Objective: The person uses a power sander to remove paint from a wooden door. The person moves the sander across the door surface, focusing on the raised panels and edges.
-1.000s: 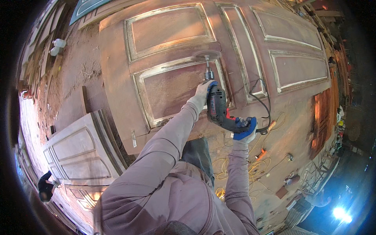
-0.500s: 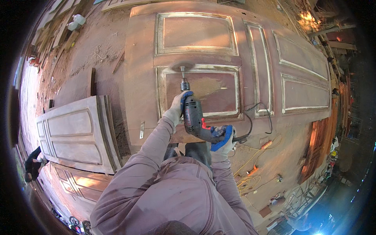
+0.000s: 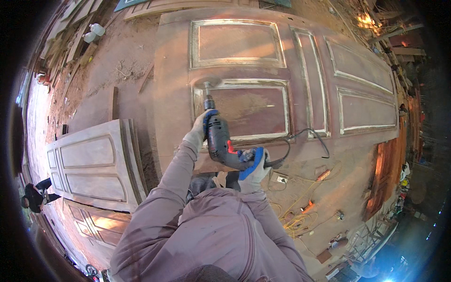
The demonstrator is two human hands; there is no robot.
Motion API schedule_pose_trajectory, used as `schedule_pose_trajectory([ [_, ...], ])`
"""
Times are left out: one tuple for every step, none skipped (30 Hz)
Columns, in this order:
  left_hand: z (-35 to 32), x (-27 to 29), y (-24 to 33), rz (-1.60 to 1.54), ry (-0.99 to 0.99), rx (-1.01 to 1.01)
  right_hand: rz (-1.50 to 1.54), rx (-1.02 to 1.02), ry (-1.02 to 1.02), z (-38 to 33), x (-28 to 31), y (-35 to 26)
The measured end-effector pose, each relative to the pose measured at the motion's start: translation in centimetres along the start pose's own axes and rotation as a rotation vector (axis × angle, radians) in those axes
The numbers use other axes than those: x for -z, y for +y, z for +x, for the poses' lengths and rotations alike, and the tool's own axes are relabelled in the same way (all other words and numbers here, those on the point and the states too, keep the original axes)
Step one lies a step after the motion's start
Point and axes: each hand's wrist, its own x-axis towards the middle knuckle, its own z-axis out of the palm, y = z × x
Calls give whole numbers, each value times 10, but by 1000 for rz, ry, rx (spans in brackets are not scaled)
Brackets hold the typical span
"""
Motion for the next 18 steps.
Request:
schedule_pose_trajectory([
  [1,-5,-2,13,-14,13,-6,8,7,0,0,-4],
  [3,-12,-6,10,-35,30,-19,21,8,1,2,-10],
  [4,-17,-11,27,-79,-4,-33,45,13,2,3,-16],
  [5,-22,-13,24,-99,-21,-54,55,30,3,4,-20],
  [6,-25,-15,19,-129,-37,-49,43,36,3,4,-23],
  [7,-27,-17,30,-111,-45,-46,43,36,4,5,-26],
  [6,-28,-17,40,-92,-56,-31,48,-12,5,4,-28],
  [5,-27,-17,56,-66,-72,-28,27,15,7,3,-29],
  [3,-25,-14,15,-69,-41,-13,10,-1,7,1,-29],
  [1,-23,-12,-18,-69,-14,5,-7,-14,8,-1,-29],
  [-2,-20,-8,-49,-70,7,-9,-9,-24,8,-4,-28],
  [-4,-17,-4,-88,-98,14,-22,-7,-33,9,-8,-26],
  [-7,-14,0,-108,-108,21,-34,-3,-41,9,-11,-24],
  [-9,-11,3,-130,-104,31,-87,-47,7,8,-14,-23],
  [-12,-8,6,-157,-96,35,-100,-44,1,7,-17,-21],
  [-14,-6,8,-107,-90,5,-114,-43,-7,6,-20,-19],
  [-15,-4,9,-105,-80,7,-119,-37,-46,6,-21,-19],
  [-16,-3,10,-107,-80,-2,-113,-37,-47,6,-22,-18],
])
